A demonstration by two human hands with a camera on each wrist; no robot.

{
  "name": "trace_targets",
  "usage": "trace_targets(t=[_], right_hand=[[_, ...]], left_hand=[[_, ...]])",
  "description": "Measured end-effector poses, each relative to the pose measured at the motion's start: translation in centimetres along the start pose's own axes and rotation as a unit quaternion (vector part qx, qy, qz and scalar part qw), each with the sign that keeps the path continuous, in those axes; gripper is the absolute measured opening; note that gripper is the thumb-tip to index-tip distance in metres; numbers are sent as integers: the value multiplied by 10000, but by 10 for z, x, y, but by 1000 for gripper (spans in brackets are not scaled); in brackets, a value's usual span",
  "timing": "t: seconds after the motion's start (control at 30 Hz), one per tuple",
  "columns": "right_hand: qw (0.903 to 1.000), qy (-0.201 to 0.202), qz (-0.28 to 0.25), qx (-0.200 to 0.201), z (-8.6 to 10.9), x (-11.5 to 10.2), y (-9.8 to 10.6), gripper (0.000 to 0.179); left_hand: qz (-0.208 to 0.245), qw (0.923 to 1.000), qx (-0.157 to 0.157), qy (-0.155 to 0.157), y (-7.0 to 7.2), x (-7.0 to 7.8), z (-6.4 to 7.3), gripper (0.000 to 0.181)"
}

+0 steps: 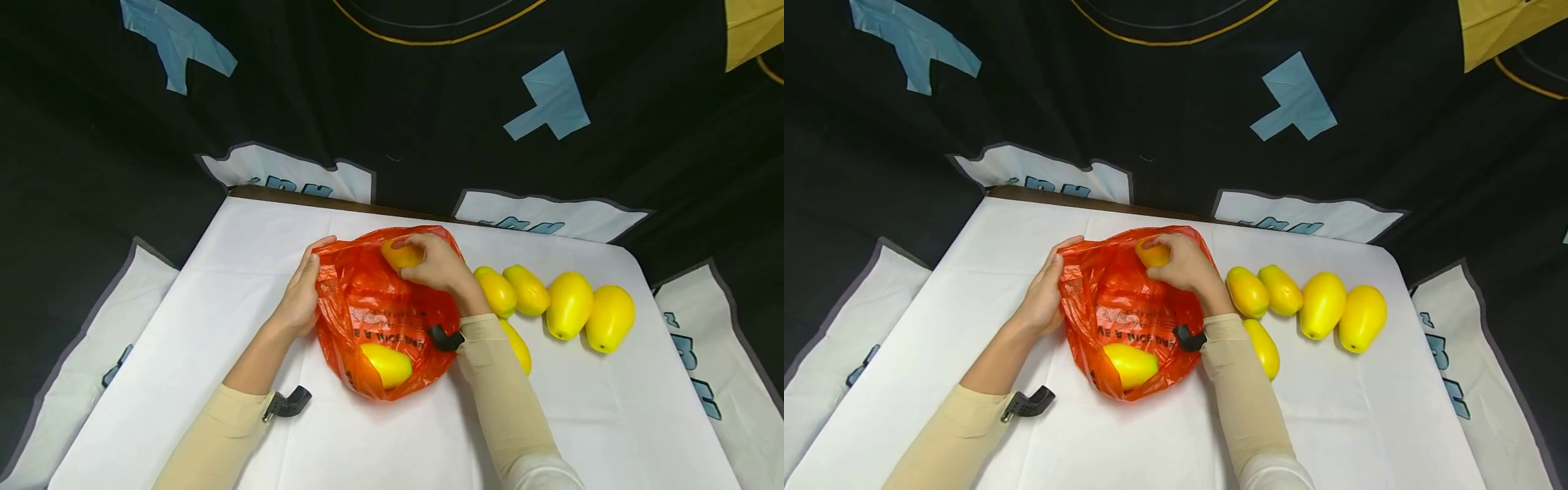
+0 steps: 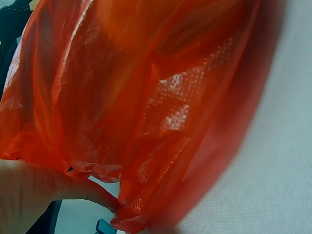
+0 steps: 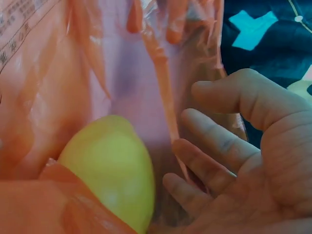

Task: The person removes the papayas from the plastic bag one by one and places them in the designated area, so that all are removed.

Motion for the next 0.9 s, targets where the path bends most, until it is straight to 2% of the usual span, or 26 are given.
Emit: trace_targets(t=[0.13,0.2,0.37,0.63,0.9], right_hand=[[9986,-439,285,-24,-6,6,-2,48],[9980,-493,393,-66,-8,10,-4,50],[9983,-212,441,-332,-9,14,-10,55],[9952,-7,594,-781,3,7,-20,52],[9919,276,989,-750,15,2,-27,52]], left_hand=[[-76,10000,16,24,-2,-1,0,46],[-98,9999,22,27,-2,-1,0,46],[-136,9999,34,40,-2,-1,0,47],[-127,9999,85,37,-2,-2,-1,46],[-128,9999,54,22,-2,-2,-1,46]])
Point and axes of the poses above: each hand's wrist, its own z-axis away from the middle knuckle, its own y-axis out of the back of the hand, x = y × z, the point moved 1 cm from there along -z, towards the middle knuckle, and after that the axes turned 13 degrees about -y, right-handed, at the moved point
